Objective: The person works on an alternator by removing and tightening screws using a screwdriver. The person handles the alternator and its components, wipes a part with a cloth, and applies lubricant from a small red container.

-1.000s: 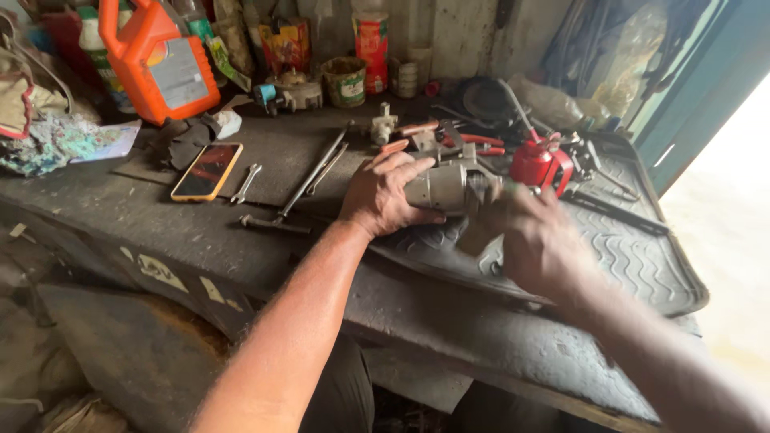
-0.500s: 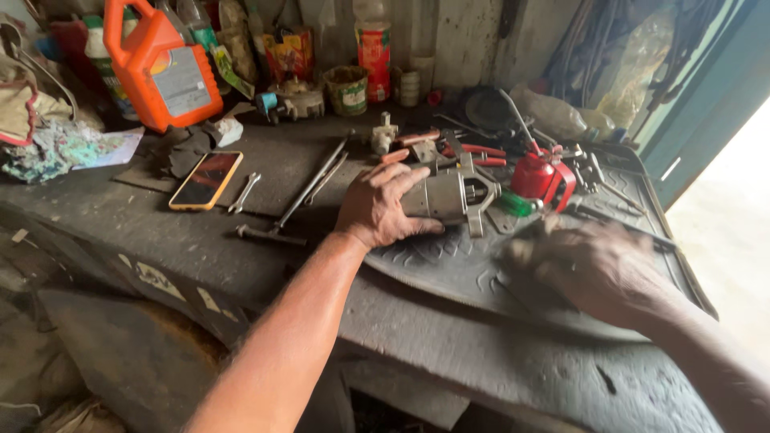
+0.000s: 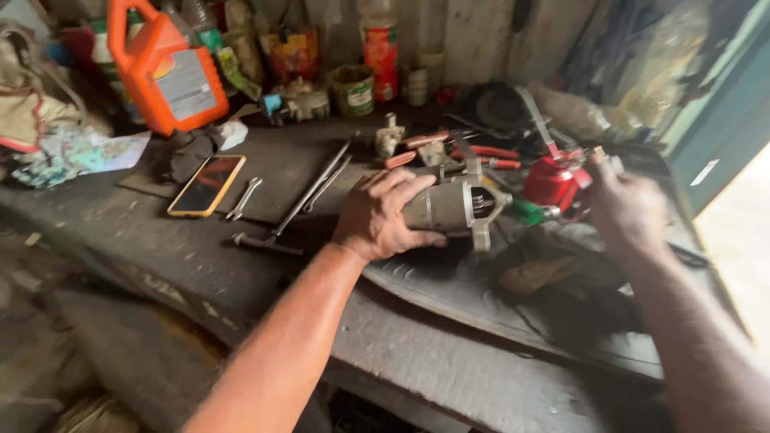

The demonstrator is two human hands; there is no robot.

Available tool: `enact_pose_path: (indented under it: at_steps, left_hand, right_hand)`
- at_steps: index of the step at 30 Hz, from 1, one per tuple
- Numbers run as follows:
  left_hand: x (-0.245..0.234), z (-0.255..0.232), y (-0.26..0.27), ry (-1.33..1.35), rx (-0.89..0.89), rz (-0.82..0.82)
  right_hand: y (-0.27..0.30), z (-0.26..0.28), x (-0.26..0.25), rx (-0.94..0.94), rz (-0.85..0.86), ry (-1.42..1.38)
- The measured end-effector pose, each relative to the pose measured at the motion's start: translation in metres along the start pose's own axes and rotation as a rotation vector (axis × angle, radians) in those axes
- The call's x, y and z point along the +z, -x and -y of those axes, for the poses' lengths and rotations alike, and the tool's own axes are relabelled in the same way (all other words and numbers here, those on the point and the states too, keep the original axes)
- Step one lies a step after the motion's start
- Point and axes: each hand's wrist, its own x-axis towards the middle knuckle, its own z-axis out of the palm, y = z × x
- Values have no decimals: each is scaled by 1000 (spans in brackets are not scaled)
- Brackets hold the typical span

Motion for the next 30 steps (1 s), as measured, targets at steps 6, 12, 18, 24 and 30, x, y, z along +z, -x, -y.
enact_pose_path:
  at_steps: [6, 12, 18, 24, 30]
  left_hand:
    - [5, 6, -2, 196, -88, -151]
    - [6, 13, -1, 269, -191, -149]
    - [3, 10, -3, 302, -210, -139]
    - [2, 8, -4, 329, -226, -122]
    - [1, 7, -5, 323, -250, -106]
  right_hand:
    - [2, 20, -5, 204, 23, -489]
    - [-19, -6, -34, 252, -303, -750]
    - [-19, -19, -67, 94, -201, -832]
    - [-8, 9, -85, 73, -84, -672]
    - [-6, 13, -91, 46, 52, -484]
